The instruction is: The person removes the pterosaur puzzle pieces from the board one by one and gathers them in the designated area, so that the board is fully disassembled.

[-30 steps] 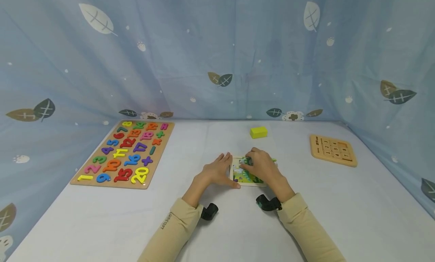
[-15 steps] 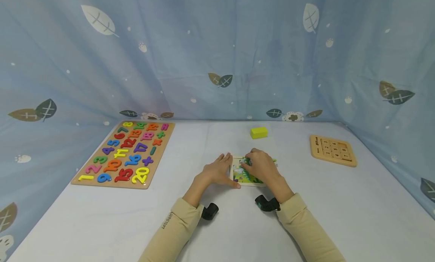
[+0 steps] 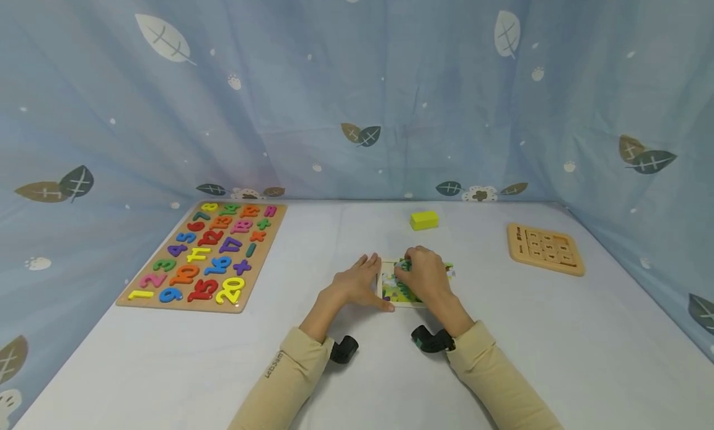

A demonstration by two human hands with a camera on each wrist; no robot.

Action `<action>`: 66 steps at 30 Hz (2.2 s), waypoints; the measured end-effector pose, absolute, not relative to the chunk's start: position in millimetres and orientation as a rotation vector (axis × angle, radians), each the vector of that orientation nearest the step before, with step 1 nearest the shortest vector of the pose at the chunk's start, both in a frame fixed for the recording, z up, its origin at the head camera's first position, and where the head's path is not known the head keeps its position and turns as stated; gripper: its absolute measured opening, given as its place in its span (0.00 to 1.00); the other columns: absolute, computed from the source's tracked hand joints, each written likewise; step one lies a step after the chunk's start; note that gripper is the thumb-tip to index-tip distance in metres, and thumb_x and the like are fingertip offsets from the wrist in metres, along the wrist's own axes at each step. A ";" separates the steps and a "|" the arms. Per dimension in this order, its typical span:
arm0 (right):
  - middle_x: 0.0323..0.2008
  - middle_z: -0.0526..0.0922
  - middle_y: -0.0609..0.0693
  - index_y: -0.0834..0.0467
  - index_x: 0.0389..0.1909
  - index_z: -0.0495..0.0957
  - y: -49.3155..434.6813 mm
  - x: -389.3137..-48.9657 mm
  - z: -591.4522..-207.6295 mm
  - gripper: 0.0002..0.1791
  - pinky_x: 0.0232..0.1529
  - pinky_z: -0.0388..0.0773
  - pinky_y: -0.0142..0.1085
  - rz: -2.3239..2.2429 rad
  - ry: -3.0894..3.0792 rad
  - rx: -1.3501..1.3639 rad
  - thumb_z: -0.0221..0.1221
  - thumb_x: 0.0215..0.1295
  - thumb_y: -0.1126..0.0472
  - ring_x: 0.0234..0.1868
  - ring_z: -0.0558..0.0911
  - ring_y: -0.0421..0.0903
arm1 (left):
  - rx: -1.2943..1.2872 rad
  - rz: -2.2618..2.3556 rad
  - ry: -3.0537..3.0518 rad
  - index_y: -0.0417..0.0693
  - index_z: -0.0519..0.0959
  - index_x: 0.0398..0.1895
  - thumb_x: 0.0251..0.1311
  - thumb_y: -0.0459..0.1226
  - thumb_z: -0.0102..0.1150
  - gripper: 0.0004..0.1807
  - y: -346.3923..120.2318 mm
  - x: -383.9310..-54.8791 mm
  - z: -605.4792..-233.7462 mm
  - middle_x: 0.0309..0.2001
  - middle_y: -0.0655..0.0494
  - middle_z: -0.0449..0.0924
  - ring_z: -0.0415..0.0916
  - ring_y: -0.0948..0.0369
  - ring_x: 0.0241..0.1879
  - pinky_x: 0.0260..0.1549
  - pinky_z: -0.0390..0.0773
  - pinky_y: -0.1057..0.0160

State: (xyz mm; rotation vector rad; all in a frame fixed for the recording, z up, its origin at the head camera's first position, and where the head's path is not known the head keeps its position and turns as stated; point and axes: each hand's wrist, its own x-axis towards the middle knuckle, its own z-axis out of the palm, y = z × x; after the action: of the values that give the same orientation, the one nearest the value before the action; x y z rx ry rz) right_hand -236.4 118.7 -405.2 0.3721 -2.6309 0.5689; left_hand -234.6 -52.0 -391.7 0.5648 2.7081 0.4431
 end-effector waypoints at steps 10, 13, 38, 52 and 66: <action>0.34 0.86 0.63 0.70 0.37 0.84 135.6 -238.0 -386.0 0.17 0.34 0.82 0.42 0.715 -2.649 0.312 0.69 0.53 0.60 0.32 0.85 0.54 | 0.563 0.442 2.713 0.47 0.46 0.77 0.47 0.61 0.68 0.60 -52.9 -235.9 -390.8 0.78 0.55 0.40 0.37 0.56 0.78 0.66 0.60 0.40; 0.36 0.86 0.64 0.70 0.38 0.84 144.4 -238.7 -380.6 0.17 0.35 0.82 0.43 0.727 -2.702 0.293 0.69 0.53 0.60 0.34 0.85 0.55 | 0.563 0.452 2.709 0.47 0.46 0.77 0.47 0.61 0.68 0.60 -52.7 -236.3 -390.1 0.78 0.55 0.40 0.37 0.55 0.78 0.66 0.59 0.40; 0.43 0.83 0.70 0.73 0.41 0.82 213.7 -242.9 -371.5 0.19 0.34 0.81 0.44 0.794 -2.935 0.017 0.66 0.52 0.61 0.38 0.83 0.59 | 0.567 0.476 2.705 0.46 0.47 0.77 0.47 0.60 0.68 0.60 -52.8 -233.8 -388.9 0.78 0.54 0.41 0.38 0.54 0.77 0.65 0.59 0.38; 0.41 0.83 0.71 0.74 0.38 0.82 227.2 -244.1 -375.7 0.20 0.35 0.81 0.46 0.697 -3.006 0.016 0.67 0.50 0.62 0.37 0.83 0.60 | 0.570 0.466 2.704 0.46 0.46 0.77 0.47 0.60 0.68 0.60 -52.7 -233.1 -387.8 0.78 0.54 0.40 0.38 0.55 0.78 0.66 0.59 0.40; 0.41 0.83 0.71 0.74 0.40 0.82 230.9 -244.4 -380.4 0.18 0.36 0.80 0.46 0.690 -3.040 0.011 0.65 0.52 0.63 0.38 0.83 0.60 | 0.585 0.483 2.705 0.44 0.47 0.76 0.48 0.59 0.69 0.60 -53.1 -233.1 -387.4 0.78 0.52 0.41 0.38 0.54 0.77 0.67 0.58 0.41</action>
State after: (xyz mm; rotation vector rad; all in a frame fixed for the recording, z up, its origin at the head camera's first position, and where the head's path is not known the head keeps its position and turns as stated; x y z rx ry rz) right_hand -244.4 230.9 -380.4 0.0111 -3.0402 0.6900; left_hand -233.1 -53.1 -387.4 0.5846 2.7049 0.4834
